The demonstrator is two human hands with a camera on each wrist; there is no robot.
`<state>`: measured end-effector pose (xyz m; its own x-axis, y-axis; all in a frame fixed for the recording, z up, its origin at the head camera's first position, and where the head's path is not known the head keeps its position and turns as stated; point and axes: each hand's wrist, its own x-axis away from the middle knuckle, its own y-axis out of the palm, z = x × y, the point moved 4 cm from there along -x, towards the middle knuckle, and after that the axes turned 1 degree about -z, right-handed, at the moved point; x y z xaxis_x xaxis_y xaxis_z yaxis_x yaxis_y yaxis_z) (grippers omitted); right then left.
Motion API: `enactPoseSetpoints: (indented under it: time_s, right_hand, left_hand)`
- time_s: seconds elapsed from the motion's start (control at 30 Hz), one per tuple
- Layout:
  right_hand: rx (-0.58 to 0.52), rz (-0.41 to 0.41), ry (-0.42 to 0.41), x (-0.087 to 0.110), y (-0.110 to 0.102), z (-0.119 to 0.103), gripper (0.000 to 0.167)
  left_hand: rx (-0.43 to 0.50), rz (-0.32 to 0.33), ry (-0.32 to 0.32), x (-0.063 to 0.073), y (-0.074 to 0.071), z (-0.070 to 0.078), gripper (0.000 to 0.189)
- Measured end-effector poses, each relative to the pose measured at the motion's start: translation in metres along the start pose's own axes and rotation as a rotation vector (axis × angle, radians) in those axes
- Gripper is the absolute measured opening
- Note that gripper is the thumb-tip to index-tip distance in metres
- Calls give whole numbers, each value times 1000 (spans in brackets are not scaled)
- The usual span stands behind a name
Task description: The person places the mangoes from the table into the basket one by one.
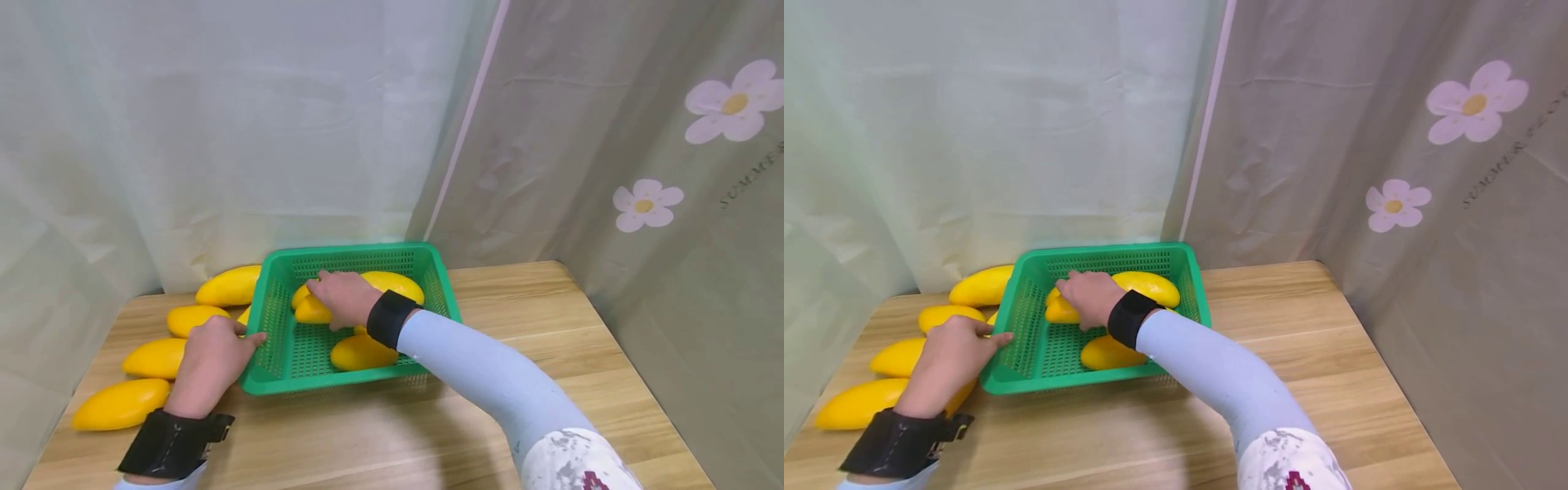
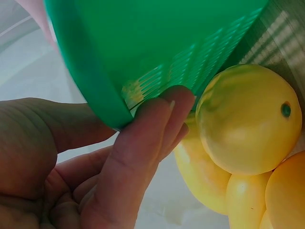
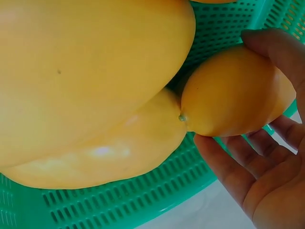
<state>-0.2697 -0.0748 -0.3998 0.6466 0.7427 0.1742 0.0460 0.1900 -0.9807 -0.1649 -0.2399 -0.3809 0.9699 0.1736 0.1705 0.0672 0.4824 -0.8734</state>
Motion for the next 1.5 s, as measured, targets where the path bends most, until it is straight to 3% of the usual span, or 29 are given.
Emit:
enactPoseSetpoints:
  time_s: [0.17,0.43,0.97,1.2,1.5]
  right_hand:
    - [-16,-7,9,-2,4,0,84]
    - [-45,-13,-12,3,10,-2,68]
    - [30,7,-28,5,17,-8,68]
    - [21,-4,-29,7,20,-7,54]
    - [-32,-30,-14,12,14,-3,54]
  left_hand:
    - [-9,13,14,0,0,1,51]
    - [-16,28,16,0,-1,1,50]
    - [-11,9,5,2,-2,3,52]
    - [0,-7,-13,3,-2,2,53]
    - [-3,4,-5,3,-2,2,53]
